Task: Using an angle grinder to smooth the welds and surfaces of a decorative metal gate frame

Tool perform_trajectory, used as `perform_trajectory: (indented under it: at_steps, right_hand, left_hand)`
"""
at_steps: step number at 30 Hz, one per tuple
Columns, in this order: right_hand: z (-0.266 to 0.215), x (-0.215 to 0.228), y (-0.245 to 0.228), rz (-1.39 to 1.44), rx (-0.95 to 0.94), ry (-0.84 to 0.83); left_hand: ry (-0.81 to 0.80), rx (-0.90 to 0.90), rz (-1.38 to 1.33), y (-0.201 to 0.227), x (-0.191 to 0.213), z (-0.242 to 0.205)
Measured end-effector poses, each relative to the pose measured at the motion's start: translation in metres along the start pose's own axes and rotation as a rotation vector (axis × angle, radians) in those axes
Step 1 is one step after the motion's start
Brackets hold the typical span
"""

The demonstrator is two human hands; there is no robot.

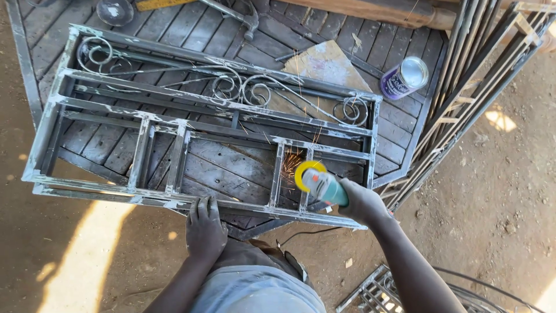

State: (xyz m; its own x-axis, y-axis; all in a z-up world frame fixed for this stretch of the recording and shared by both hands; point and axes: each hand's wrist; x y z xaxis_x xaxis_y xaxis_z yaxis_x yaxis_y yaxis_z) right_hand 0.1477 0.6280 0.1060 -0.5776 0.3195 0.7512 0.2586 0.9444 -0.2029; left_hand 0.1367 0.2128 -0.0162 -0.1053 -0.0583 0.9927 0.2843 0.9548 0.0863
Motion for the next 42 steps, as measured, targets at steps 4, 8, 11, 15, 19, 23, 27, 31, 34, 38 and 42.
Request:
perform_trajectory:
  at_steps: [4, 8, 11, 15, 19, 23, 27, 31, 34, 38, 42]
  right_hand:
    - [-0.006, -0.007, -0.003, 0.1, -0.117, 0.051]
    - [-0.015, -0.02, 0.013, -0.023, 0.096, -0.057]
    - [-0.009, -0.044, 0.03, -0.035, 0.089, -0.057]
    - [-0.031, -0.028, 0.01, 0.05, -0.046, 0.026]
    - [-0.03, -0.035, 0.02, -0.038, 0.003, 0.003]
    - [-0.022, -0.035, 0.025, 0.021, -0.061, 0.008]
    - [-0.023, -0.031, 0.021, 0.028, -0.044, 0.013]
    - [-0.027, -0.021, 0.008, -0.088, 0.042, -0.059]
    - [-0.017, -0.023, -0.003, 0.047, -0.038, -0.015]
    - [0.005, -0.017, -0.004, 0.228, -0.233, 0.135]
    - [0.02, -0.025, 0.012, 0.481, -0.452, 0.286]
  left_hand:
    - [-0.028, 0.0, -0.008, -0.002, -0.006, 0.001]
    - [-0.05, 0.003, -0.013, -0.003, -0.005, 0.002]
    - [-0.021, 0.014, -0.01, 0.0, -0.004, 0.003]
    - [-0.025, 0.03, -0.007, 0.004, 0.0, 0.002]
    - [-0.058, 0.023, -0.004, 0.003, 0.001, 0.006]
    - [-0.121, 0.021, 0.024, 0.004, 0.002, 0.005]
    - [-0.178, 0.034, 0.031, 0.003, 0.001, 0.007]
    - [-0.195, 0.049, 0.04, 0.008, 0.002, 0.007]
    - [-0.17, 0.056, 0.061, 0.009, 0.007, 0.004]
    - [-0.167, 0.028, 0.071, 0.007, 0.007, 0.006]
    - [-0.191, 0.032, 0.03, 0.005, 0.011, 0.008]
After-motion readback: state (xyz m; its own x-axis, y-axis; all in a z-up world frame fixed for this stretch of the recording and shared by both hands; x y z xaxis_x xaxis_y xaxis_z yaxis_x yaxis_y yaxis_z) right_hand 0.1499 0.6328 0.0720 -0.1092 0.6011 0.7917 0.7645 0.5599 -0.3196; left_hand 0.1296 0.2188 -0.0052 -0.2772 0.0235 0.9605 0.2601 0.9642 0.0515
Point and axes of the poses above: each hand's wrist, its own z-axis towards the middle knuckle, its own x-axis out of the back of the hand, y = z × x, and after that the axes turned 5 degrees about -y, right-handed
